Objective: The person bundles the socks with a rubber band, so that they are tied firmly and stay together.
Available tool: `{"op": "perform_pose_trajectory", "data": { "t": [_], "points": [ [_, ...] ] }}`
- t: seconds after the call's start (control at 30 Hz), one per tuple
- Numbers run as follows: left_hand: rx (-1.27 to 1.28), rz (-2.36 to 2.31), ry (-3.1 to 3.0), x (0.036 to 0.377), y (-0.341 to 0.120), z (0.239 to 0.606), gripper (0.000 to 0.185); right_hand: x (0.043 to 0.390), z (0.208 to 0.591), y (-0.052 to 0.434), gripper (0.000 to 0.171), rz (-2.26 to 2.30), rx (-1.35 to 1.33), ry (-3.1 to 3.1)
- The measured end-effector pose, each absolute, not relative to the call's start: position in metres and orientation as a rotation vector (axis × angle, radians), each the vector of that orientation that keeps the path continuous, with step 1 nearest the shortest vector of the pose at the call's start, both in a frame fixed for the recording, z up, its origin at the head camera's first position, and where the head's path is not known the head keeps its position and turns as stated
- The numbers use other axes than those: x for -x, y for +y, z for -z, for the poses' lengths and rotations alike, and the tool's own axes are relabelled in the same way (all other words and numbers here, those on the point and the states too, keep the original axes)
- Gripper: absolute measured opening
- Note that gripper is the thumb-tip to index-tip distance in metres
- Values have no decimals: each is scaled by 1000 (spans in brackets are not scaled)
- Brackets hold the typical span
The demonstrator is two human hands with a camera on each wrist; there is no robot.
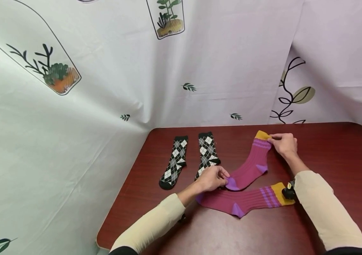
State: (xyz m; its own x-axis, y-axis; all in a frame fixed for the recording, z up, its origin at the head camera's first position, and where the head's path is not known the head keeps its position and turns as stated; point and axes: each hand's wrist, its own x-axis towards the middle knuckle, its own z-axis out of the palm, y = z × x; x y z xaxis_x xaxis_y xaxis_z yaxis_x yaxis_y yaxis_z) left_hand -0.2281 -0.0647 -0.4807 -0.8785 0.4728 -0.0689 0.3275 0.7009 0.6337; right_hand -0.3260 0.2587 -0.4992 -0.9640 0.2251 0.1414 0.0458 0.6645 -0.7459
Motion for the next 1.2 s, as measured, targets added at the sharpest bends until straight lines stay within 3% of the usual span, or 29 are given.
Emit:
{"op": "perform_pose_trajectory", "data": {
  "t": [0.43, 0.8, 1.2],
  "points": [
    [-657, -1051, 2733, 227, -75, 471, 18, 309, 474, 259, 35, -1383, 146, -2561],
    [-640, -1170, 2700, 220, -92, 456, 16, 280, 459, 262, 24, -1810, -101, -2310],
    [-649, -1292, 2663, 212, -114, 447, 18, 239, 444, 266, 24, -1938, -212, -2294]
  ]
}}
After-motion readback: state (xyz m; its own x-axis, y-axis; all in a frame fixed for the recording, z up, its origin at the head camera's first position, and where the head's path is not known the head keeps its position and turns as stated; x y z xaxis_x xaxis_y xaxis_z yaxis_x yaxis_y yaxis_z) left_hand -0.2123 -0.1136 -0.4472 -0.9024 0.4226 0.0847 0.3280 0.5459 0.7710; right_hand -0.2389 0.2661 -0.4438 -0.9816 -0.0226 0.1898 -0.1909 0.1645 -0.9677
